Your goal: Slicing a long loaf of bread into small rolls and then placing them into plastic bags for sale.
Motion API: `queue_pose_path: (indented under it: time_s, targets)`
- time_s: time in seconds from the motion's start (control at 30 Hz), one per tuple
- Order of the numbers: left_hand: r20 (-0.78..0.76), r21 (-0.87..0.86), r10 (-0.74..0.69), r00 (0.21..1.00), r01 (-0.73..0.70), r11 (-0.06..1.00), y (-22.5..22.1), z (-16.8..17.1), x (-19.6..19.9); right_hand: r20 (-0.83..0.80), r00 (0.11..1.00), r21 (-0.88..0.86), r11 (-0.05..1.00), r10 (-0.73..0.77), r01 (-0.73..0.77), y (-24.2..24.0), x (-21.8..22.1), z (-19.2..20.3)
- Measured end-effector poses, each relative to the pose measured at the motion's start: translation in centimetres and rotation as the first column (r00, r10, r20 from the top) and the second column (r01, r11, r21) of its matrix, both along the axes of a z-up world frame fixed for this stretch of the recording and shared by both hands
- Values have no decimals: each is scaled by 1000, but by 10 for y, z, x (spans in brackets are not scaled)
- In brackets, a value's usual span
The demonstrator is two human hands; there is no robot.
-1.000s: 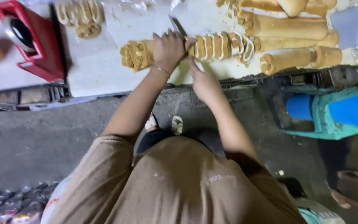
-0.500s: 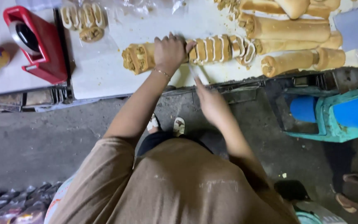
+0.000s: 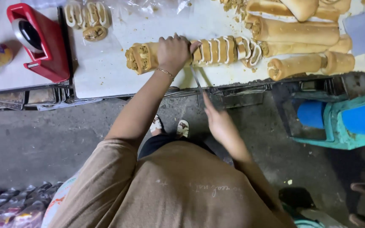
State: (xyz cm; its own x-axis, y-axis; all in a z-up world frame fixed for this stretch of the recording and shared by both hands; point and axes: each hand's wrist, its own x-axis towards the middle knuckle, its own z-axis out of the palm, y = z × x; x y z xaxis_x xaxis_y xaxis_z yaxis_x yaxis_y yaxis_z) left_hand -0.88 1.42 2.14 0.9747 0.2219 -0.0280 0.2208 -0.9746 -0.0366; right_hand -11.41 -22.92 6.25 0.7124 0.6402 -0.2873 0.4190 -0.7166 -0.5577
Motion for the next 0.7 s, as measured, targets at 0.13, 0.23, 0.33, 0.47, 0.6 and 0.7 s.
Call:
queue_pose_path:
  time_s: [0.13,0.23,0.33,0.47,0.6,0.7]
  targets:
    - [-112,-16,-15,994,13,1000,-2,5,-3,-93,988,-137,984,-124,110,1,0,-31]
    - [-103,-25,2,995,-5,1000,0,-1,4,91,995,28,999,-42,40,48,45,-75]
    - [-77,-26,-20,997,18,1000,-2,-3,0,94,994,53,998,-49,45,58,46,-73]
    - [226,-13,-66,972,70,997,3,-40,-1,-26,994,50,993,-106,107,0,-24,7]
    - [215,17,-104,971,103,995,1,-25,-8,25,993,-108,988,-112,114,6,-7,-69]
    - [233,12,-91,968,91,996,-2,-15,-12,324,943,32,997,-79,73,43,38,-142]
